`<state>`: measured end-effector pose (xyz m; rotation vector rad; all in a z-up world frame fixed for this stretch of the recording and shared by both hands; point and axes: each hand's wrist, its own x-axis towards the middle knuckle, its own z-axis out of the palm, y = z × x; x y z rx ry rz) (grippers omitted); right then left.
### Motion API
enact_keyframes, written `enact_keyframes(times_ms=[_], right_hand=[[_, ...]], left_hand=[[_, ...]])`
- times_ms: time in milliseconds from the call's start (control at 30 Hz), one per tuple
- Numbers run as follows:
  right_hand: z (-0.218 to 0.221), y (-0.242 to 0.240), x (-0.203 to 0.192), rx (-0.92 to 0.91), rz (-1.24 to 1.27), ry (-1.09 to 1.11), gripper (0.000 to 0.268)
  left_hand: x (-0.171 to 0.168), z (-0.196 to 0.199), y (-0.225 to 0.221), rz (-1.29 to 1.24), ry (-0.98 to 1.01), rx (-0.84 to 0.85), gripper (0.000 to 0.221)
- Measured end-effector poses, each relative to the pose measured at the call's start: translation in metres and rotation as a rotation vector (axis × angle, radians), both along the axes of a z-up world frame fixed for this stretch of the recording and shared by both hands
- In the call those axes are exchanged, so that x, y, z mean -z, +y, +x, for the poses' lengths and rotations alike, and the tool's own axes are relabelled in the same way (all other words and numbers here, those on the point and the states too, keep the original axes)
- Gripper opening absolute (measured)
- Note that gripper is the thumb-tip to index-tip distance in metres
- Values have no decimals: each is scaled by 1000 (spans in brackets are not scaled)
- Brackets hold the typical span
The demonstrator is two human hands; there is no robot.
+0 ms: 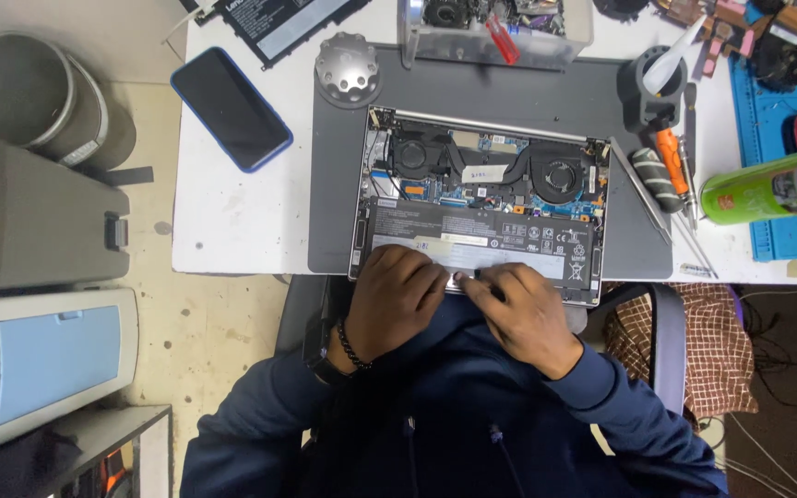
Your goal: Unscrewing internal components and reattaching the bottom cover of a laptop
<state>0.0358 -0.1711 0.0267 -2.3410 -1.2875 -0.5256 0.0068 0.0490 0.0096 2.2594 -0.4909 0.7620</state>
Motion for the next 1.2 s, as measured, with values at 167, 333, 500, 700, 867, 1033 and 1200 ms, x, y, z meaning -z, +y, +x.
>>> enact_keyframes(times_ms=[167,333,500,700,867,1033,1200], right_hand=[[0,0,6,-4,-20,-77,30],[-1,1,4,4,-10,-113,29],[1,3,1,1,3,-130,30],[0,6,5,20,32,-129,33],[1,5,2,0,47,-103,33],[2,1,9,-17,65,-72,32],[2,0,13,-33,82,-44,33]], left_hand=[[1,2,5,0,-8,32,13],[4,2,9,10,-27,71,16],[3,4,16,137,-142,142,11],[8,5,15,202,-189,137,13],[15,5,16,213,-204,144,14],[19,3,14,234,-213,105,17],[14,-1,17,308,-216,52,20]])
